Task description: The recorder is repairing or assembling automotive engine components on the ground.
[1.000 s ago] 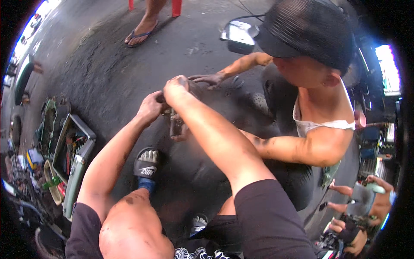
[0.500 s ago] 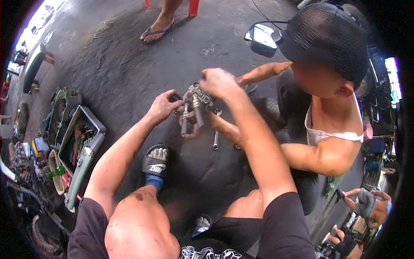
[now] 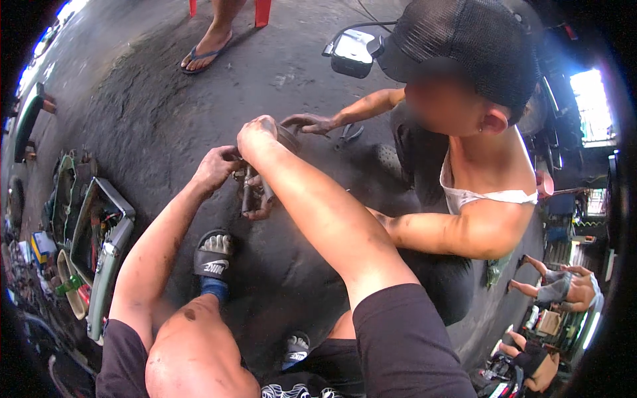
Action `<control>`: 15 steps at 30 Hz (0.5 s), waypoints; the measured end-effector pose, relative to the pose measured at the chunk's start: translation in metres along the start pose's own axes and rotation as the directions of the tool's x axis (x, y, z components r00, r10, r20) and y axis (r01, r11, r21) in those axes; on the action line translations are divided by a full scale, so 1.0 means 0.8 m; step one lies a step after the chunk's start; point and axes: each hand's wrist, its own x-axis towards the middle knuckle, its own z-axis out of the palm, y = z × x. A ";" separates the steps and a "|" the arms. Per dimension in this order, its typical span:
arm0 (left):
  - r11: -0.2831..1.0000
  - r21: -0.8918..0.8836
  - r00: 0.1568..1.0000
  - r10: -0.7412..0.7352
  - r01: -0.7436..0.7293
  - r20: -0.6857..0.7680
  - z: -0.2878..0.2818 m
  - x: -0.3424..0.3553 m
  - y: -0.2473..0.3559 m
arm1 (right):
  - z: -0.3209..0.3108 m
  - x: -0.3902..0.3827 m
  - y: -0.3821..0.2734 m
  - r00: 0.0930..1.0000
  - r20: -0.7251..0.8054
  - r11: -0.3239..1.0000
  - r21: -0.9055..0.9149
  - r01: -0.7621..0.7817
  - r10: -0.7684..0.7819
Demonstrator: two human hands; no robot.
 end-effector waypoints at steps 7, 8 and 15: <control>0.989 0.141 0.998 0.059 -0.053 -0.038 0.000 -0.011 0.017 | -0.006 -0.005 0.002 0.994 0.112 0.998 -0.068 0.016 -0.008; 0.990 0.140 0.999 0.037 -0.032 -0.037 0.000 -0.010 0.017 | -0.005 -0.007 0.004 0.997 0.082 0.998 -0.068 0.015 -0.009; 0.982 0.162 0.995 0.098 -0.101 0.024 0.003 -0.011 0.008 | 0.007 -0.011 0.006 1.000 0.007 0.994 -0.111 0.024 -0.023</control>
